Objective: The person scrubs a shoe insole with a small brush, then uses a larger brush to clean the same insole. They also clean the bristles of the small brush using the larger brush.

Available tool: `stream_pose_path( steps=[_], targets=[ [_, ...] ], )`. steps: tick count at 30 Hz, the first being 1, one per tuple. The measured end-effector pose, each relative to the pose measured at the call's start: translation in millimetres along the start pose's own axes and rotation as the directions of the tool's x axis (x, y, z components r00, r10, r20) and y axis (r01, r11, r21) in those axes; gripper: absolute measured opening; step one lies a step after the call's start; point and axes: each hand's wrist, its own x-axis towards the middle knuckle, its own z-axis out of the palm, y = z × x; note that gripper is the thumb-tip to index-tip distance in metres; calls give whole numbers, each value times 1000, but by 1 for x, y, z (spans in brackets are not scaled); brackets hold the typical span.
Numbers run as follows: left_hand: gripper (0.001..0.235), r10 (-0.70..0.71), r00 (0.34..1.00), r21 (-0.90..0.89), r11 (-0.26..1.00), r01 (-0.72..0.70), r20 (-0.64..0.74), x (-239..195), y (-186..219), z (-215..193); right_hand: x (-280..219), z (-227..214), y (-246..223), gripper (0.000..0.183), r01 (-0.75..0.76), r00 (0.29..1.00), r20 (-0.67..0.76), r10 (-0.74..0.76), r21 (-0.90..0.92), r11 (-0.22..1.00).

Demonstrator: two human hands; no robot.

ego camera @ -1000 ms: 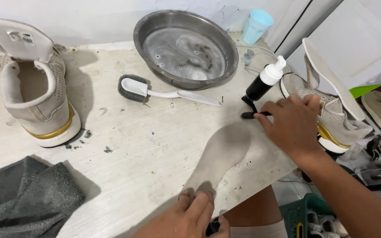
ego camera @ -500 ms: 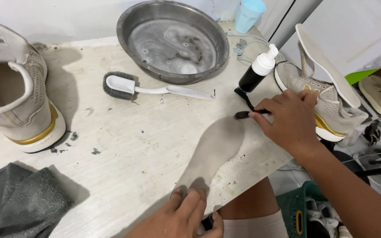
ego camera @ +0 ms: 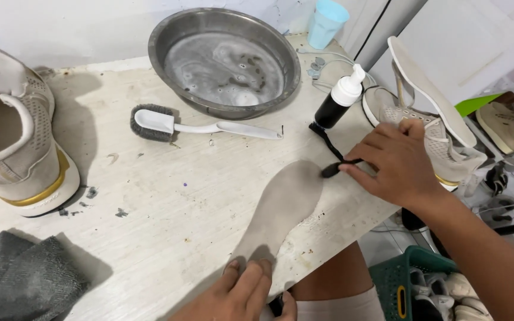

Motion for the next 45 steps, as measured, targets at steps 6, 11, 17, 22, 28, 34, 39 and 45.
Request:
stream_pose_path(
  steps=[6, 11, 17, 22, 28, 34, 39, 45],
  targets=[
    [38, -11, 999, 0, 1000, 11, -34, 0, 1, 0, -3, 6, 2, 24, 106, 991, 73, -115, 126, 986],
    [38, -19, 999, 2, 1000, 19, -39, -2, 2, 4, 2, -8, -24, 21, 222, 974, -14, -226, 255, 941],
    [28, -30, 998, 27, 999, 31, -57, 2, 1, 2, 16, -4, -11, 26, -113, 991, 65, 114, -23, 993],
    [32, -45, 998, -6, 999, 45, -38, -1, 1, 0, 23, 3, -28, 27, 53, 988, 133, -78, 180, 982],
    [27, -72, 996, -24, 997, 71, -49, 1, 6, 4, 22, -2, -48, 35, -33, 992, 125, 16, 136, 990],
    [30, -56, 997, 56, 997, 59, -48, 1, 5, 0, 38, 3, -25, 29, -104, 993, 63, 98, 98, 990],
    [31, -50, 998, -48, 998, 47, -46, 0, 7, 8, 30, 0, -65, 22, 142, 989, -11, -150, 394, 908],
    [39, -30, 998, 40, 999, 32, -49, 0, 6, 8, 41, 0, -47, 25, -25, 996, -91, 21, -43, 999]
  ],
)
